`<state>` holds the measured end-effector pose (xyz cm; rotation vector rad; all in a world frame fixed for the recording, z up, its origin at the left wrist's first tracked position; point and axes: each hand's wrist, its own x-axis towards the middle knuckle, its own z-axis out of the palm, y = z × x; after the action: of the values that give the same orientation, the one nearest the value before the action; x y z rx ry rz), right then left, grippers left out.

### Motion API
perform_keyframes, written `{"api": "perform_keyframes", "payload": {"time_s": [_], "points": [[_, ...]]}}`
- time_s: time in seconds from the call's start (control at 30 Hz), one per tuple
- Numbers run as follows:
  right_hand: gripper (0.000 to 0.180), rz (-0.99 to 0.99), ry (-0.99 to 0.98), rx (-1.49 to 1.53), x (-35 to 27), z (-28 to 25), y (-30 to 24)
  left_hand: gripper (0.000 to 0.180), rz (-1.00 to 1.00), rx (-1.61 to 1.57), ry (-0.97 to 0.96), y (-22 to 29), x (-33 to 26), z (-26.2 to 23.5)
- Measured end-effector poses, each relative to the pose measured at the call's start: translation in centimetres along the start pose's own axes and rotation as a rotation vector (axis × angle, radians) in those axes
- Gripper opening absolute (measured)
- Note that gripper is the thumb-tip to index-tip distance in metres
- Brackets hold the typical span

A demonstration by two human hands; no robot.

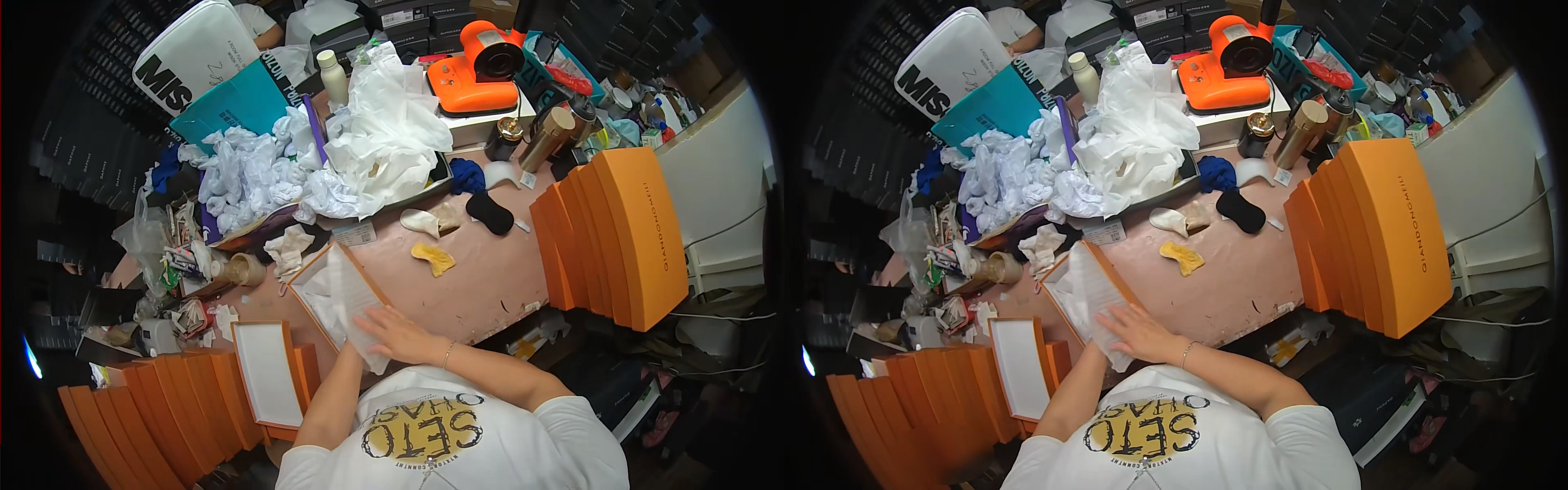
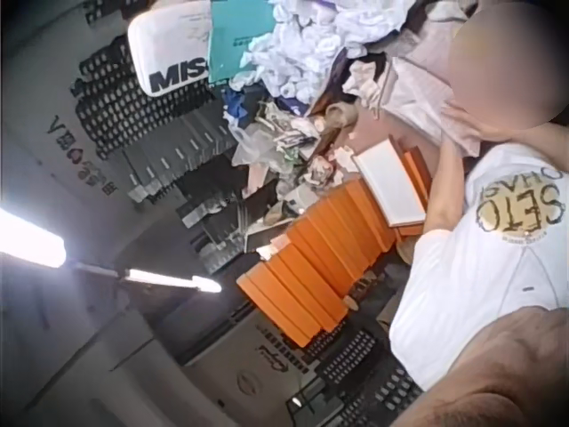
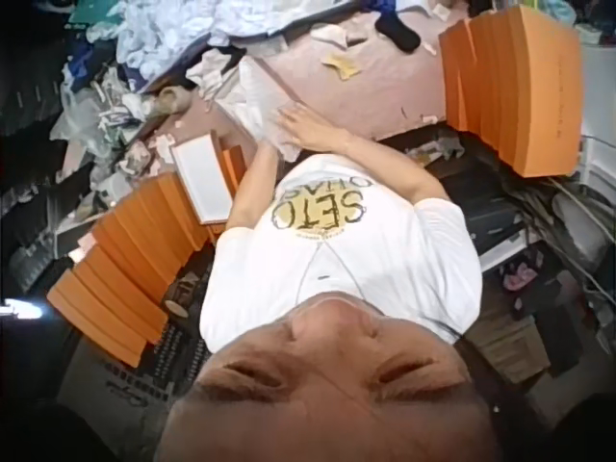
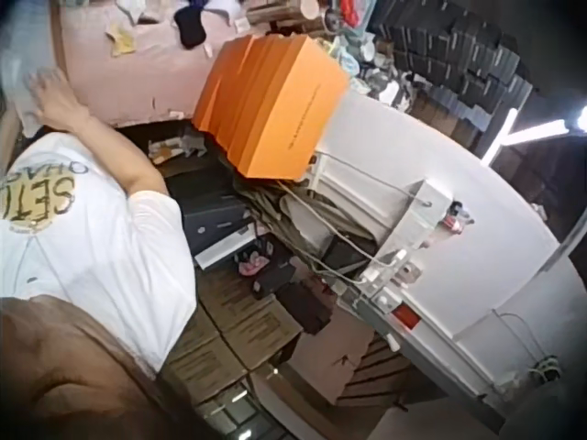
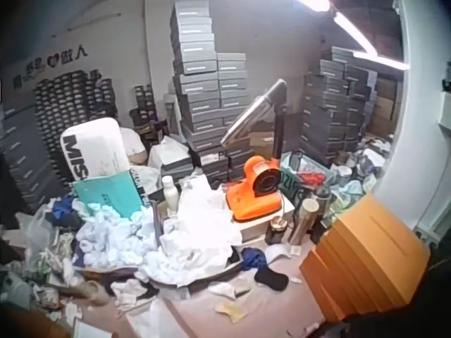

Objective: Cleaning shoes with a sponge and packing them into boxes with tissue paper.

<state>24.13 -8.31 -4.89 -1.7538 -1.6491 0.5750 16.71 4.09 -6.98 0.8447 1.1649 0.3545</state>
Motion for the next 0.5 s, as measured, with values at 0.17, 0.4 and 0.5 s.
{"api": "perform_keyframes", "payload": {"time_s": [0.17,0.4,0.5], "points": [[0.065,-0.059,-0.014,0.192,0.7,-0.3,1.2,0.055,-0.038,0.066,-0.341,-1.3,1.0,-5.5],[0.067,-0.3,-0.149,-0.07,4.1,-0.3,1.3,0.044,0.714,0.828,0.521,2.9,-7.6,-11.5],[0.066,-0.251,-0.182,-0.38,6.4,4.5,2.5,0.054,0.74,1.252,0.801,2.4,-11.2,-15.9]]}}
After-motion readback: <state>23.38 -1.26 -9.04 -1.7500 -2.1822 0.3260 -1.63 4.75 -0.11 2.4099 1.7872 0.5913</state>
